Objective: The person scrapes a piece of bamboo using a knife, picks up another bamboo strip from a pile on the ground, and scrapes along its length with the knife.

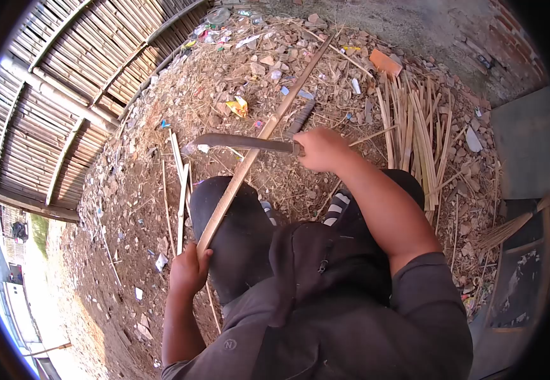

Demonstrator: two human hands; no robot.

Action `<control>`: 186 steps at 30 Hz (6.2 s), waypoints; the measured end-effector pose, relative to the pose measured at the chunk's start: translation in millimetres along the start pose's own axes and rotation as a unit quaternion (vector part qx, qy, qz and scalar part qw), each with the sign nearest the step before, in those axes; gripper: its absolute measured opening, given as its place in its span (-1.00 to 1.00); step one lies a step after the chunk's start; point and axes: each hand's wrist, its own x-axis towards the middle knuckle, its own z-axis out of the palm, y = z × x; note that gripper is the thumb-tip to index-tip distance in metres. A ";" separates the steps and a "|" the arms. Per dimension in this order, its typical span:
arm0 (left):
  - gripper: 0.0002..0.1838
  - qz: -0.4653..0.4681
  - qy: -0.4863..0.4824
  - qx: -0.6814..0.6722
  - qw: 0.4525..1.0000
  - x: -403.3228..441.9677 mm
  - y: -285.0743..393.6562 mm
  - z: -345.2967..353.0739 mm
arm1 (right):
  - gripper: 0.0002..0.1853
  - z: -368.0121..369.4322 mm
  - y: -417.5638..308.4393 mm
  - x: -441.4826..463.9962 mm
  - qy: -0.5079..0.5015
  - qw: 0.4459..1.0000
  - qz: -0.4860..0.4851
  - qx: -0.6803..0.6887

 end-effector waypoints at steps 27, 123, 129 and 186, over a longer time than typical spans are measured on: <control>-0.50 -0.055 0.082 0.044 0.994 -24.8 -9.4 -9.8 | -0.66 7.7 -9.5 -1.1 -0.021 0.998 -0.039 -0.052; -0.58 0.004 0.120 0.007 0.993 -21.4 -49.4 26.9 | -0.72 -8.6 42.5 14.9 0.093 0.991 0.100 0.007; -0.65 -0.080 -0.024 -0.264 0.961 -18.2 -43.9 -1.5 | -0.49 -14.2 41.1 -0.7 0.053 0.990 0.118 0.064; -0.66 0.032 0.077 -0.066 0.994 -16.8 2.6 10.1 | -0.80 9.8 -28.7 -8.0 0.024 0.984 -0.148 -0.092</control>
